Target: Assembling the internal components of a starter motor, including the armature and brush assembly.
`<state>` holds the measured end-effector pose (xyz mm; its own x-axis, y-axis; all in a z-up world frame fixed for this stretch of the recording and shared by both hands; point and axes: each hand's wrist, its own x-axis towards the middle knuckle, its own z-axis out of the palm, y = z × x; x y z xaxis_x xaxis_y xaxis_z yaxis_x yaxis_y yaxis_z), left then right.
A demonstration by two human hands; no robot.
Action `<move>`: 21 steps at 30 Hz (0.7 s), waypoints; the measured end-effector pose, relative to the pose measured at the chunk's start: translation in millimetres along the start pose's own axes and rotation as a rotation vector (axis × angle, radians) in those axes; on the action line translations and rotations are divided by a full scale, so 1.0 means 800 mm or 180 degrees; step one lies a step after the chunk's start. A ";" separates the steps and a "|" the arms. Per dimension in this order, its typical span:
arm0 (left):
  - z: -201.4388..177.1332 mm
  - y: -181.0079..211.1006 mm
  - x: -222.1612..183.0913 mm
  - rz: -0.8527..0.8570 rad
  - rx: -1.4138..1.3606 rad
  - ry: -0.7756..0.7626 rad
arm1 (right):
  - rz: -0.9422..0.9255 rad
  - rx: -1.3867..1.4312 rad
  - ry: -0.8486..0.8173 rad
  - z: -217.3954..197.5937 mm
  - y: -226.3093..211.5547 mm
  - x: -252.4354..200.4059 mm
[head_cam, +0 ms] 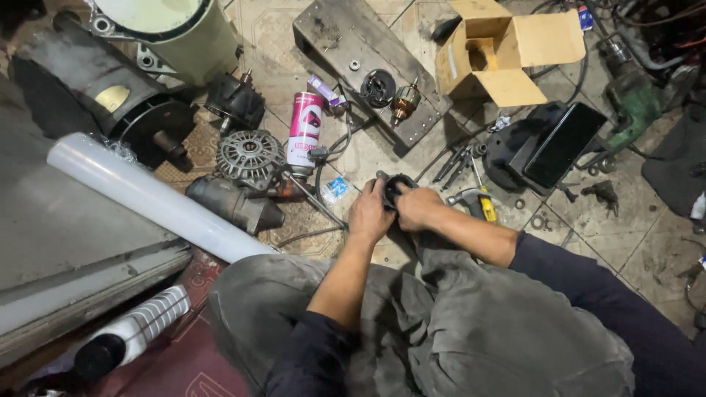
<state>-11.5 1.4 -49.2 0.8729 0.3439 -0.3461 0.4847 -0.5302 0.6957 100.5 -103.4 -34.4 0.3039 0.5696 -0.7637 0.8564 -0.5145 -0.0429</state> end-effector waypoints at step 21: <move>0.004 0.001 -0.002 -0.0020 0.0289 -0.0037 | -0.0007 -0.0201 0.0119 0.034 0.016 0.024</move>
<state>-12.1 -2.0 -50.1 0.8701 0.3388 -0.3580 0.4929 -0.5964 0.6336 106.2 -116.6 -67.0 0.3162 0.5949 -0.7389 0.8814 -0.4724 -0.0031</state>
